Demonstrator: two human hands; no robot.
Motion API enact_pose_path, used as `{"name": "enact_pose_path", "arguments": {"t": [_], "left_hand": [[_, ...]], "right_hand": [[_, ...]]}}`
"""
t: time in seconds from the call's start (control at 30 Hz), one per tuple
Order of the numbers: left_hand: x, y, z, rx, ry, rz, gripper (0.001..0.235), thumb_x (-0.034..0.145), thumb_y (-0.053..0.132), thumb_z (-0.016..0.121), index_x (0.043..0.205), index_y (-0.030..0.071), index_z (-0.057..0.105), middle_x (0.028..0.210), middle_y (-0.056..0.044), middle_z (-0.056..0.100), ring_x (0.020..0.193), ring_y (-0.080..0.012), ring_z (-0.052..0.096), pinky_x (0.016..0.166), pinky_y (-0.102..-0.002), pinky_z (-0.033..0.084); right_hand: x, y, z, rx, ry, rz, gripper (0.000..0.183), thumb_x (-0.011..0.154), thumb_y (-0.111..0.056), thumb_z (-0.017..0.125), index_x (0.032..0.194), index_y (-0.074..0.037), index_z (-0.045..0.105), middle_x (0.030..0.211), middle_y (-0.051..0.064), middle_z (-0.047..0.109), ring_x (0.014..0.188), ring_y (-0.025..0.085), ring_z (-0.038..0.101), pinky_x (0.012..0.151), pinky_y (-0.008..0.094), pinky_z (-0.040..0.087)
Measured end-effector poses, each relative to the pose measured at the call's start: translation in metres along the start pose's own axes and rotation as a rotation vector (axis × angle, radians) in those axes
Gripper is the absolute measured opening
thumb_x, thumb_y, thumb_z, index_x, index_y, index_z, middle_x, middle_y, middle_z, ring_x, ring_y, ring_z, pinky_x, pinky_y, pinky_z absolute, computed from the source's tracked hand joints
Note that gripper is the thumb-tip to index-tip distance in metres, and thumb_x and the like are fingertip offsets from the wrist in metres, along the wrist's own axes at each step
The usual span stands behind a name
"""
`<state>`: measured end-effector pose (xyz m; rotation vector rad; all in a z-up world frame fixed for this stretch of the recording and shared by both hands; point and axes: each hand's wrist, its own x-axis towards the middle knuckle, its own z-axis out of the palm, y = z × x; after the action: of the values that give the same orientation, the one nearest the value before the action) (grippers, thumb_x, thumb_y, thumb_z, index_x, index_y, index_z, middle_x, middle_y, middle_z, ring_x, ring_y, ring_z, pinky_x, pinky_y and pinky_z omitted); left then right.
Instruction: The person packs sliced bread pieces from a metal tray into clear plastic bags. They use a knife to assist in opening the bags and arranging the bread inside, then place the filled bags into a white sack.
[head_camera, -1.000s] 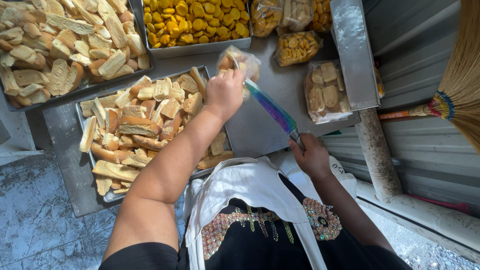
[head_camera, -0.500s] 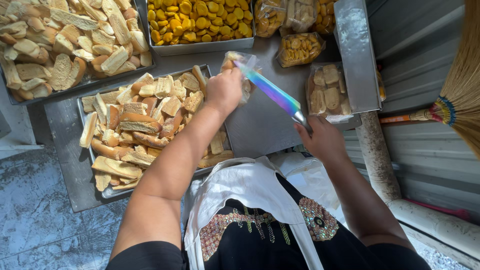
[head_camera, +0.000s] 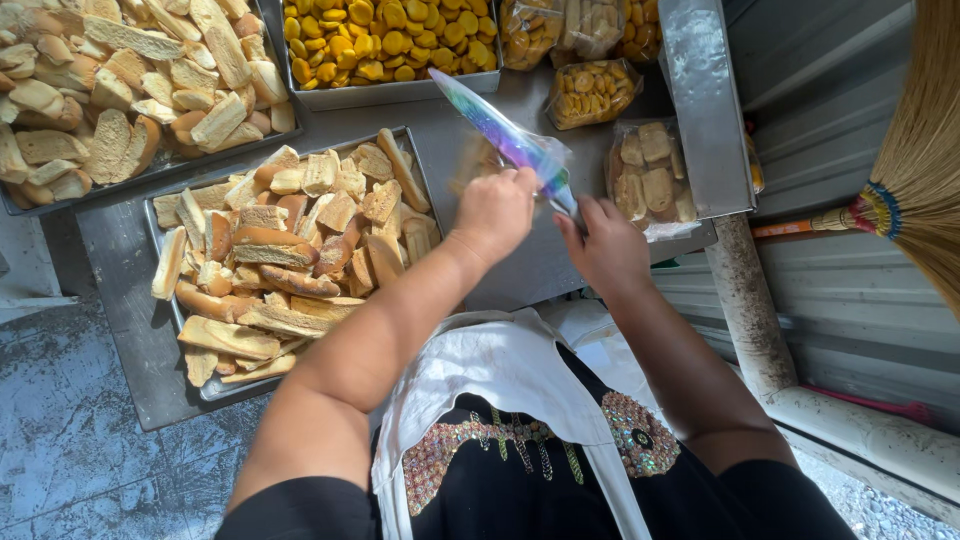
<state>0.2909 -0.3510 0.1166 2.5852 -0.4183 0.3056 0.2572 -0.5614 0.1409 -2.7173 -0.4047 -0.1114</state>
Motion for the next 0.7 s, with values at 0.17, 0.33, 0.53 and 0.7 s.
{"name": "enact_pose_path", "arguments": {"t": [0.17, 0.33, 0.53, 0.7], "left_hand": [[-0.007, -0.001, 0.013, -0.038, -0.034, -0.040, 0.009, 0.092, 0.016, 0.058, 0.091, 0.008, 0.062, 0.082, -0.016, 0.072, 0.073, -0.0378, 0.071, 0.069, -0.052, 0.055], [-0.008, -0.002, 0.012, -0.055, -0.084, -0.053, 0.015, 0.097, 0.018, 0.056, 0.090, 0.007, 0.062, 0.082, -0.017, 0.071, 0.074, -0.0382, 0.071, 0.070, -0.051, 0.056], [-0.014, -0.015, 0.008, -0.018, -0.128, -0.074, 0.013, 0.095, 0.017, 0.056, 0.091, 0.006, 0.062, 0.084, -0.017, 0.071, 0.075, -0.0372, 0.071, 0.068, -0.049, 0.057], [-0.011, -0.031, 0.006, -0.084, -0.153, -0.012, 0.010, 0.091, 0.017, 0.059, 0.094, 0.009, 0.063, 0.085, -0.016, 0.072, 0.076, -0.0375, 0.071, 0.067, -0.050, 0.056]], "right_hand": [[0.020, 0.007, -0.022, -0.142, -0.022, -0.123, 0.039, 0.099, -0.048, 0.068, 0.111, -0.011, 0.071, 0.093, 0.011, 0.070, 0.074, 0.034, 0.071, 0.059, 0.048, 0.055], [0.010, 0.004, -0.037, -0.201, -0.171, -0.103, 0.040, 0.104, -0.050, 0.064, 0.104, -0.011, 0.069, 0.086, 0.012, 0.070, 0.070, 0.035, 0.070, 0.059, 0.049, 0.055], [0.005, 0.015, -0.028, -0.162, -0.133, -0.165, 0.040, 0.102, -0.045, 0.062, 0.119, -0.010, 0.069, 0.090, 0.014, 0.071, 0.069, 0.036, 0.071, 0.058, 0.047, 0.057], [0.015, 0.072, -0.029, -0.293, -0.191, -0.143, 0.043, 0.100, -0.048, 0.062, 0.124, -0.013, 0.070, 0.091, 0.012, 0.072, 0.072, 0.033, 0.072, 0.059, 0.045, 0.056]]}}
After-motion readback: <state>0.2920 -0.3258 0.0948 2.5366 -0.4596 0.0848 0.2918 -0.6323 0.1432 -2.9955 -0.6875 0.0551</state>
